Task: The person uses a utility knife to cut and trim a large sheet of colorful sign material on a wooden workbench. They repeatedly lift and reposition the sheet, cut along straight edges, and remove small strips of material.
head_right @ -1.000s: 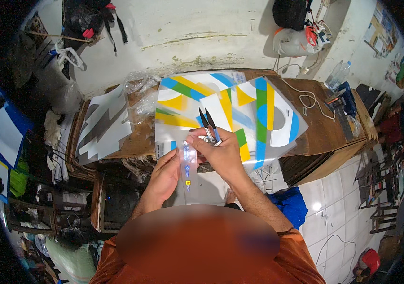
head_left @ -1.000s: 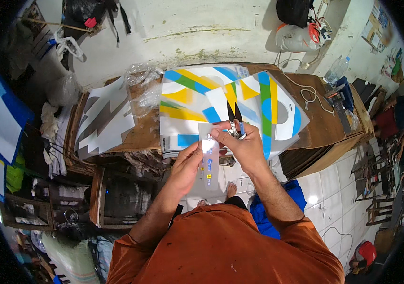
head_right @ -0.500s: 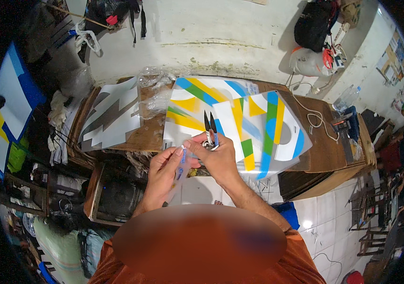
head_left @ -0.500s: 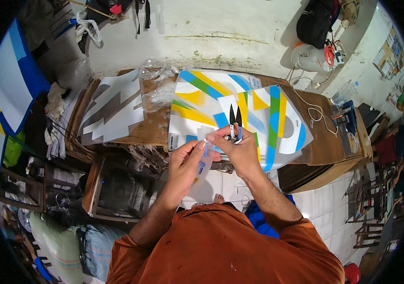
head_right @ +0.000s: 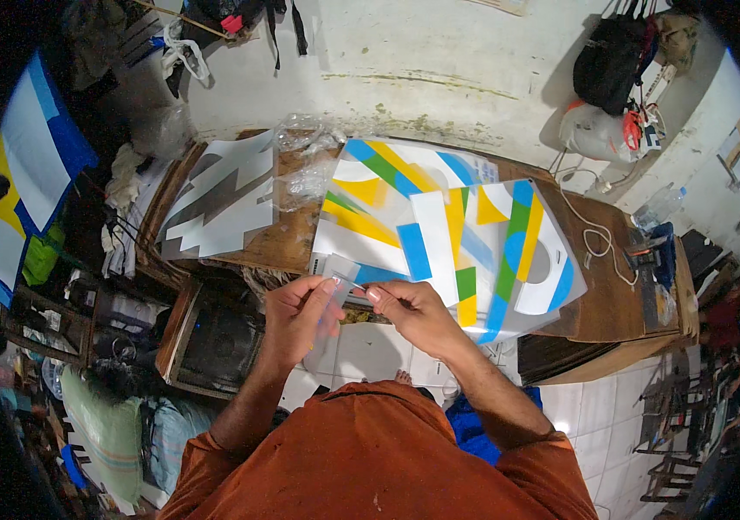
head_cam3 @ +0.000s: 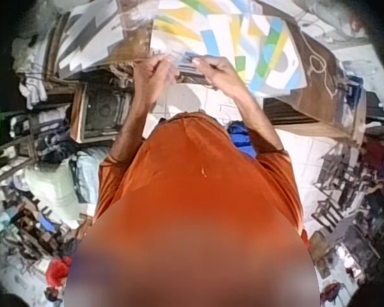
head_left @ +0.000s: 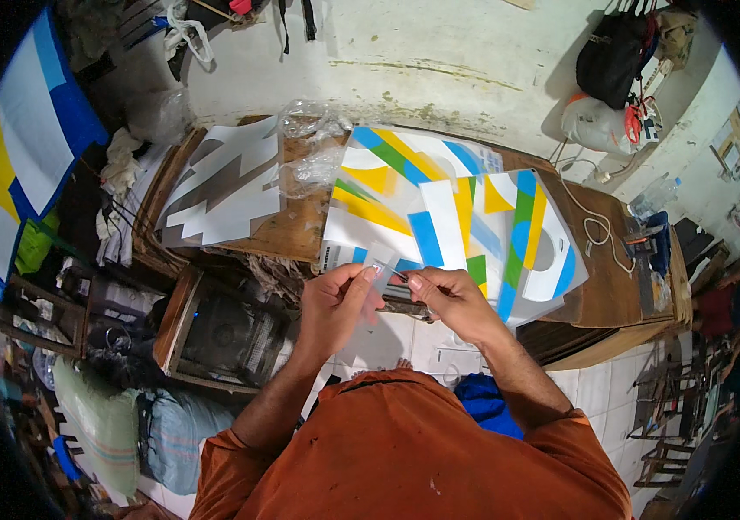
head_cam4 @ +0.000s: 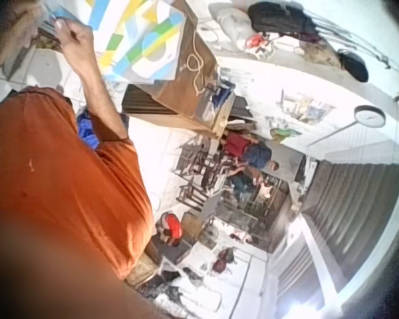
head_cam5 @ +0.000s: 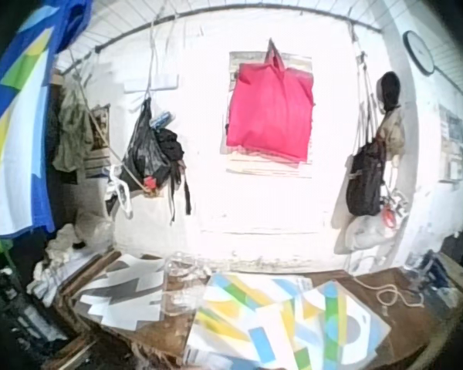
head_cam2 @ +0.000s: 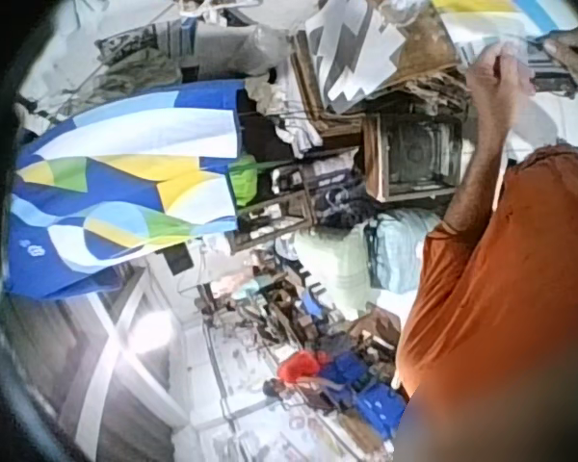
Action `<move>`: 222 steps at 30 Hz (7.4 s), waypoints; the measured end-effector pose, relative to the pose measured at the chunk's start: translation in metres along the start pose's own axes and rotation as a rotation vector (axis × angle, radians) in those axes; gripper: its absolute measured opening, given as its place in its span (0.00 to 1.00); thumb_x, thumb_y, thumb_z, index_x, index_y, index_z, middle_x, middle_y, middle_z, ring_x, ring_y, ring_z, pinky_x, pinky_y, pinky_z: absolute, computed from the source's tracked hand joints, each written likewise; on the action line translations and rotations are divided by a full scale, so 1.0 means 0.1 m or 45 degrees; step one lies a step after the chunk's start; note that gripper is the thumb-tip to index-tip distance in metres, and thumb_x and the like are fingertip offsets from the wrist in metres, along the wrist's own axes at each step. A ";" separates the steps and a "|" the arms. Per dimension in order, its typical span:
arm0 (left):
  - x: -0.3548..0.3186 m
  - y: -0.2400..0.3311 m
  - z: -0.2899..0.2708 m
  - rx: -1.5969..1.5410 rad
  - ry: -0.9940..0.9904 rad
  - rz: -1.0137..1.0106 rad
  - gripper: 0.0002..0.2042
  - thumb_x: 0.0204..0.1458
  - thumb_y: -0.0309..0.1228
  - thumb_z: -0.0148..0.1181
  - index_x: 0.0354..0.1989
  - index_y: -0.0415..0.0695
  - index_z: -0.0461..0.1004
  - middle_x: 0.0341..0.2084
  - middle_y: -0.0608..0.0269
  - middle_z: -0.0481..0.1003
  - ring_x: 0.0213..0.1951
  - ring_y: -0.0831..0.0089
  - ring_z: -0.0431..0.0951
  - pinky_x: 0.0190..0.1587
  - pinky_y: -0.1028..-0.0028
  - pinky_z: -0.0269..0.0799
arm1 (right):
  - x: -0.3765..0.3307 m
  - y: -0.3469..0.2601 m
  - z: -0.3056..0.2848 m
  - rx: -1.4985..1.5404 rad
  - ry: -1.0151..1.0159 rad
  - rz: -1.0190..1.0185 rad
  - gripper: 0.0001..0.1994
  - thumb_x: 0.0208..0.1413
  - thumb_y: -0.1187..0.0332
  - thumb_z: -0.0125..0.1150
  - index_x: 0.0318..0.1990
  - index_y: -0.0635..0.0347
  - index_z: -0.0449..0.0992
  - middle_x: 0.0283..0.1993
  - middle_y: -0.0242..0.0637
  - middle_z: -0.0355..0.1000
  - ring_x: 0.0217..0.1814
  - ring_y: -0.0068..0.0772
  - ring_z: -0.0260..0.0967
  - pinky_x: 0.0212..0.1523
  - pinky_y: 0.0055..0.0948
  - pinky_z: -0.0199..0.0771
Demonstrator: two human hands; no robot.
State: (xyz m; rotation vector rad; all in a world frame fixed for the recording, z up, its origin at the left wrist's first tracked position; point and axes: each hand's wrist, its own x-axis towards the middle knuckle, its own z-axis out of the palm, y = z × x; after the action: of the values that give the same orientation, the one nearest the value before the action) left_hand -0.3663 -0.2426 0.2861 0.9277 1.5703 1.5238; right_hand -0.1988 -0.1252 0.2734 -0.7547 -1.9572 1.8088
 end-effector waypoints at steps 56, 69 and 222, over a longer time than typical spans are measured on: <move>4.47 -3.31 -2.04 1.496 0.290 0.093 0.15 0.54 0.33 0.50 0.36 0.32 0.77 0.31 0.39 0.77 0.34 0.43 0.78 0.38 0.52 0.74 | 0.42 1.77 0.21 0.869 1.191 0.929 0.21 0.62 0.46 0.53 0.38 0.59 0.70 0.22 0.20 0.54 0.18 0.13 0.46 0.17 0.19 0.43; 3.04 -2.20 -0.20 1.251 0.064 0.262 0.10 0.52 0.28 0.58 0.37 0.33 0.79 0.29 0.47 0.79 0.31 0.55 0.80 0.36 0.65 0.74 | -0.75 2.98 -3.51 -0.643 1.926 0.770 0.18 0.47 0.64 0.70 0.39 0.66 0.72 0.39 0.47 0.77 0.42 0.46 0.75 0.43 0.38 0.73; 3.44 -0.19 4.08 0.297 -1.096 0.545 0.05 0.52 0.24 0.64 0.33 0.34 0.78 0.25 0.66 0.78 0.29 0.85 0.72 0.32 0.80 0.69 | -0.59 0.70 -4.33 -0.286 0.730 0.099 0.21 0.65 0.51 0.50 0.44 0.61 0.80 0.35 0.41 0.76 0.36 0.29 0.68 0.41 0.31 0.70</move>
State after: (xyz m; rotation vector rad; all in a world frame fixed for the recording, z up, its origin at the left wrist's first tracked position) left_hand -0.1621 0.2495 0.2525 1.8360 0.9470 0.9580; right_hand 0.1174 0.1841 0.2560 -1.2708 -1.7621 1.2261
